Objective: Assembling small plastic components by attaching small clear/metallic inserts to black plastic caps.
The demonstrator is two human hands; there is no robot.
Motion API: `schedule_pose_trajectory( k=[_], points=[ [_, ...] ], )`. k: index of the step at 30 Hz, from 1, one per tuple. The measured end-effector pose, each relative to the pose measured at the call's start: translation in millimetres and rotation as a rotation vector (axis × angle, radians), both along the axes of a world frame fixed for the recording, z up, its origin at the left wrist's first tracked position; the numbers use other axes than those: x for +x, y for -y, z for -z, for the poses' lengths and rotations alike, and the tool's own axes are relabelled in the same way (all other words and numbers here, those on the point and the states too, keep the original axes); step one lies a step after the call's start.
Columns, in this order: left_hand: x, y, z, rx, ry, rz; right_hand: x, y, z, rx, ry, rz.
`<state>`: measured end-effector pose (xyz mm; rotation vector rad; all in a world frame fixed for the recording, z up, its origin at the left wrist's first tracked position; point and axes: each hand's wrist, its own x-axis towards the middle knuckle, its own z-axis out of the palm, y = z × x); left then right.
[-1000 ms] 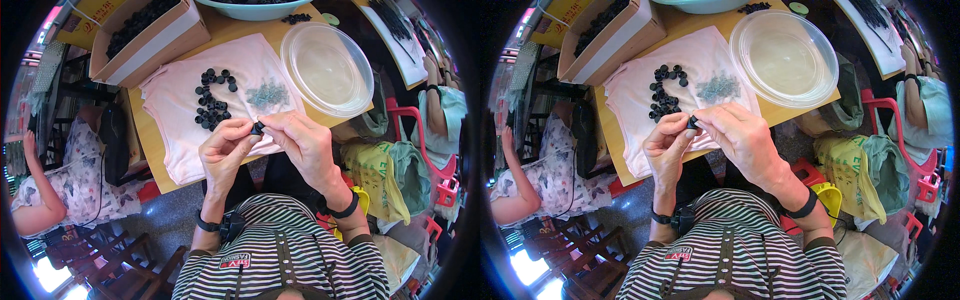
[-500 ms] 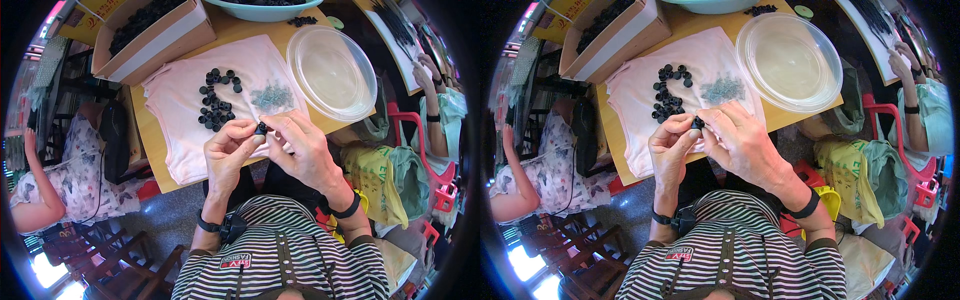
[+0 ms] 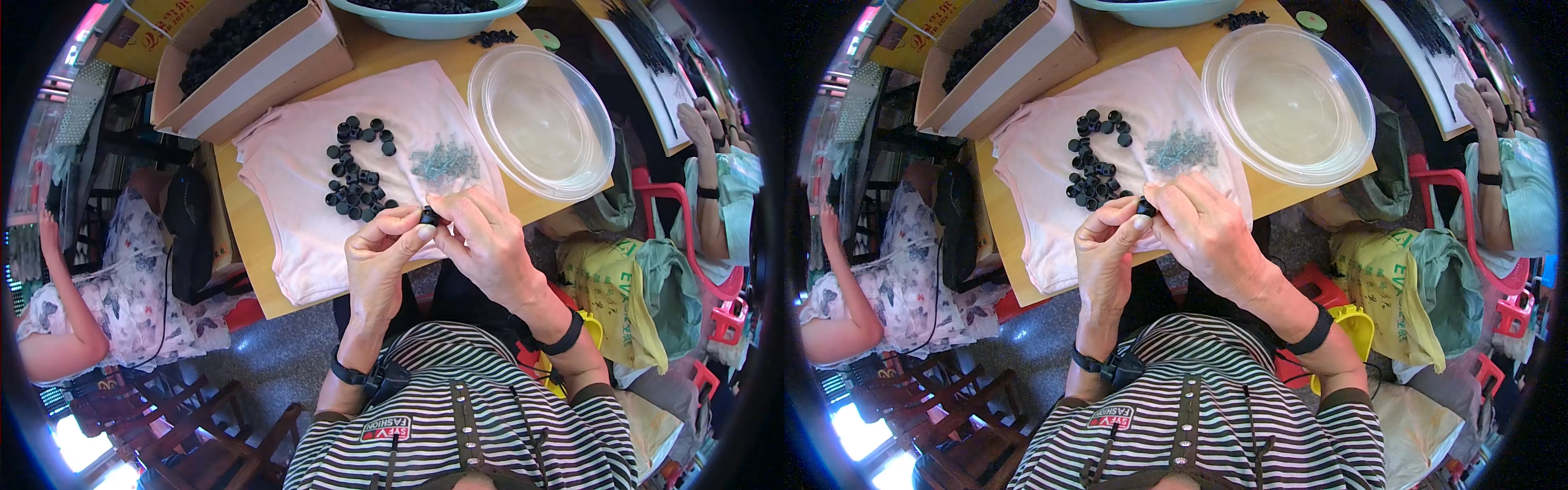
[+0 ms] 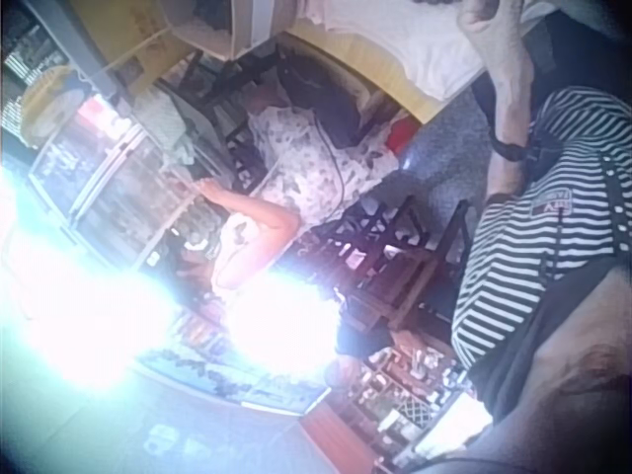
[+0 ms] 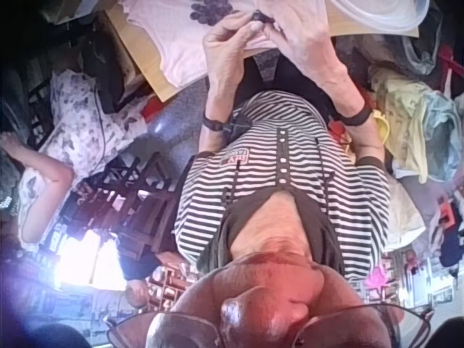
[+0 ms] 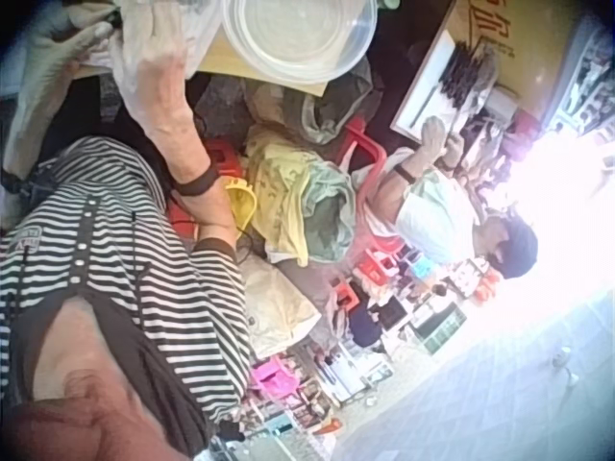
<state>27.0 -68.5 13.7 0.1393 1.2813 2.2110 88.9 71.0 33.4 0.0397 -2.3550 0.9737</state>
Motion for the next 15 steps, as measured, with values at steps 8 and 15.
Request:
schedule_pose_trajectory(
  k=[8,15],
  points=[
    [1.7,-3.9,-5.6,-0.006,0.070,-0.025,-3.1,-3.8,-8.0,0.030,-0.025,-0.011],
    [-7.9,-5.9,-9.7,0.056,0.052,-0.019,-15.7,-11.8,-21.8,0.047,0.008,-0.109]
  ],
)
